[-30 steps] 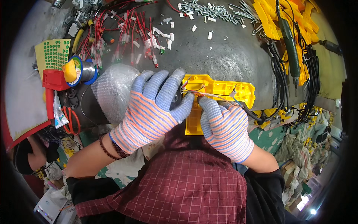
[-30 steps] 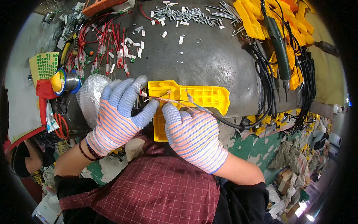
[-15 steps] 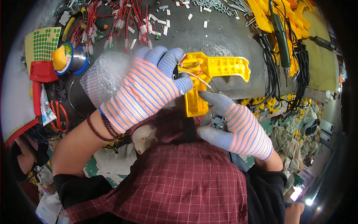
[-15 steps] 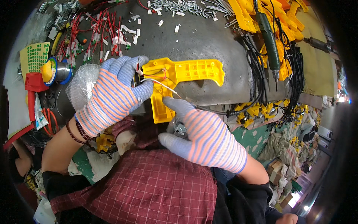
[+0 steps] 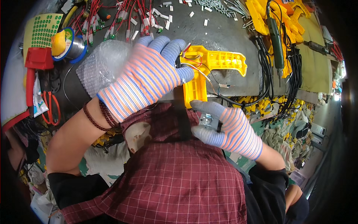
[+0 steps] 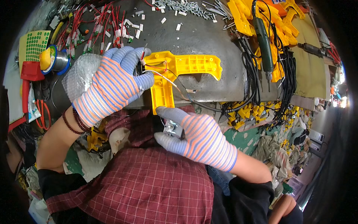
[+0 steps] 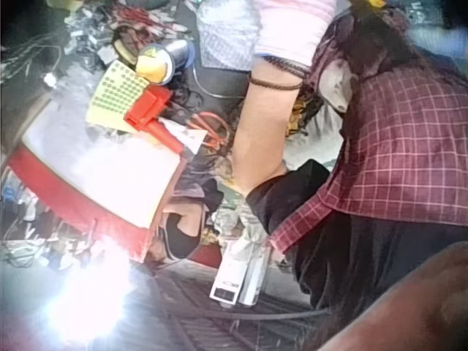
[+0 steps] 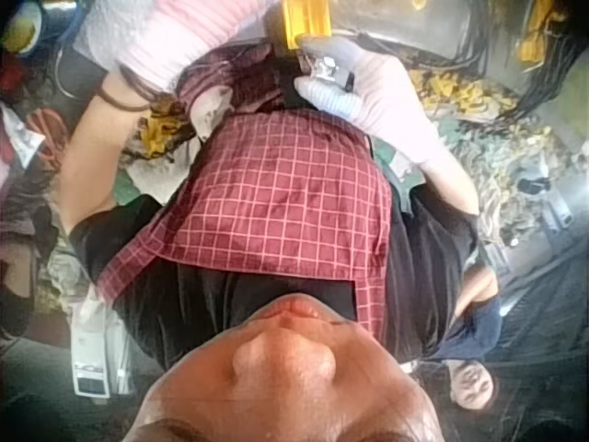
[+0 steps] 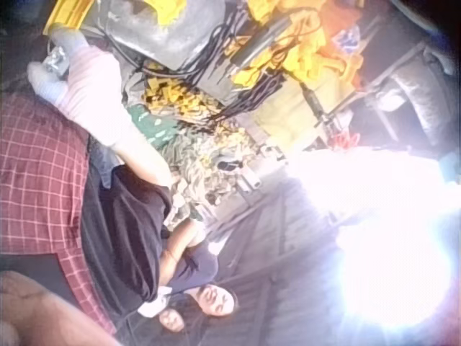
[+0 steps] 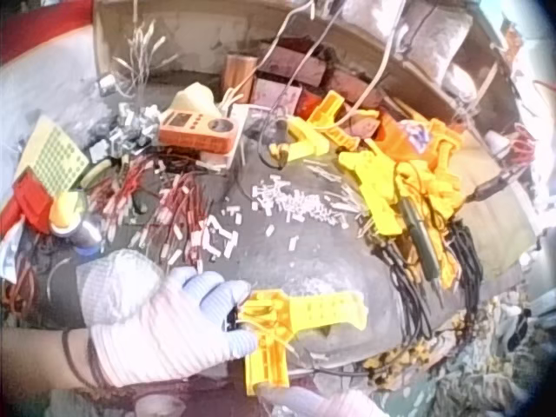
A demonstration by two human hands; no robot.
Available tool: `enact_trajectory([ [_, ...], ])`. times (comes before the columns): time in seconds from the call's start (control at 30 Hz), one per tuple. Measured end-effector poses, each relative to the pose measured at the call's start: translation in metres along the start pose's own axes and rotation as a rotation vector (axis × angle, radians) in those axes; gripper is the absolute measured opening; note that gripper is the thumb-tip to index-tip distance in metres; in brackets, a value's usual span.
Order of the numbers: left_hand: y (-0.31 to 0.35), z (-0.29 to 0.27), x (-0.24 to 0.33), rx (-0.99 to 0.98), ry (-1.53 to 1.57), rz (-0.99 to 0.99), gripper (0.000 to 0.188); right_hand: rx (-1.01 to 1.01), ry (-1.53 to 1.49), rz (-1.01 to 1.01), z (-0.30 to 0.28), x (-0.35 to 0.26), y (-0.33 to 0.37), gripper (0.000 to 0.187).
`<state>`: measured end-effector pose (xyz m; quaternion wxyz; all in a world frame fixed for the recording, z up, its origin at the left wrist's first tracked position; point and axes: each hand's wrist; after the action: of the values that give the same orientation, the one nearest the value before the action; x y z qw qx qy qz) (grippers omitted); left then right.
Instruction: Soldering wires and electronic components into a yellow plastic device housing.
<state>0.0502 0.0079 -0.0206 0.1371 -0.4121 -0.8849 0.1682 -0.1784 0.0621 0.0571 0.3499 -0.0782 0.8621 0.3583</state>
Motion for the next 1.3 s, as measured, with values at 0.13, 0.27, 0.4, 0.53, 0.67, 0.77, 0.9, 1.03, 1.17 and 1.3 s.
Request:
enact_trajectory([
  [0.13,-0.002,0.003,-0.002,0.007,-0.026,0.008,0.028,-0.012,0.252,-0.076,-0.014,-0.014,-0.018,0.048],
  [0.27,0.001,0.011,-0.005,0.007,-0.006,-0.092,0.028,-0.136,0.496,-0.074,-0.015,-0.023,-0.038,0.046],
  [0.4,-0.001,0.01,-0.007,-0.033,-0.025,-0.057,0.028,-0.056,0.84,-0.186,-0.01,-0.029,-0.023,0.039],
  [0.53,-0.002,0.007,-0.007,0.001,-0.032,-0.042,0.029,0.241,0.73,-0.278,0.002,-0.012,-0.012,0.029],
  [0.67,-0.002,0.005,-0.008,-0.021,-0.021,-0.01,0.027,0.364,0.686,-0.672,-0.001,-0.001,-0.028,0.028],
  [0.77,-0.002,0.007,-0.008,-0.043,0.01,-0.089,0.027,0.348,0.628,-0.664,-0.005,0.008,-0.032,0.029],
  [0.9,-0.002,0.004,-0.009,-0.035,-0.029,-0.018,0.028,0.691,0.794,-0.518,0.006,0.012,-0.013,0.036],
  [1.03,-0.001,0.004,-0.01,-0.058,0.042,-0.065,0.029,0.592,0.814,-0.378,0.007,0.008,-0.004,0.038],
  [1.17,-0.002,0.007,-0.01,-0.05,0.024,-0.055,0.027,0.653,0.706,-0.533,0.013,0.023,-0.021,0.039],
  [1.3,-0.006,0.006,-0.009,-0.049,0.047,-0.061,0.025,0.593,0.681,-0.644,0.008,0.026,-0.029,0.037],
])
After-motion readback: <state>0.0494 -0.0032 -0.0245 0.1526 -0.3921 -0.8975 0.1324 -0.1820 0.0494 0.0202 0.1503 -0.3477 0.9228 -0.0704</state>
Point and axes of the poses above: each hand's wrist, its own y-axis away from the middle knuckle, its own z-axis out of the palm, x = y × z, and after that the axes turned 7 degrees about z, right-handed
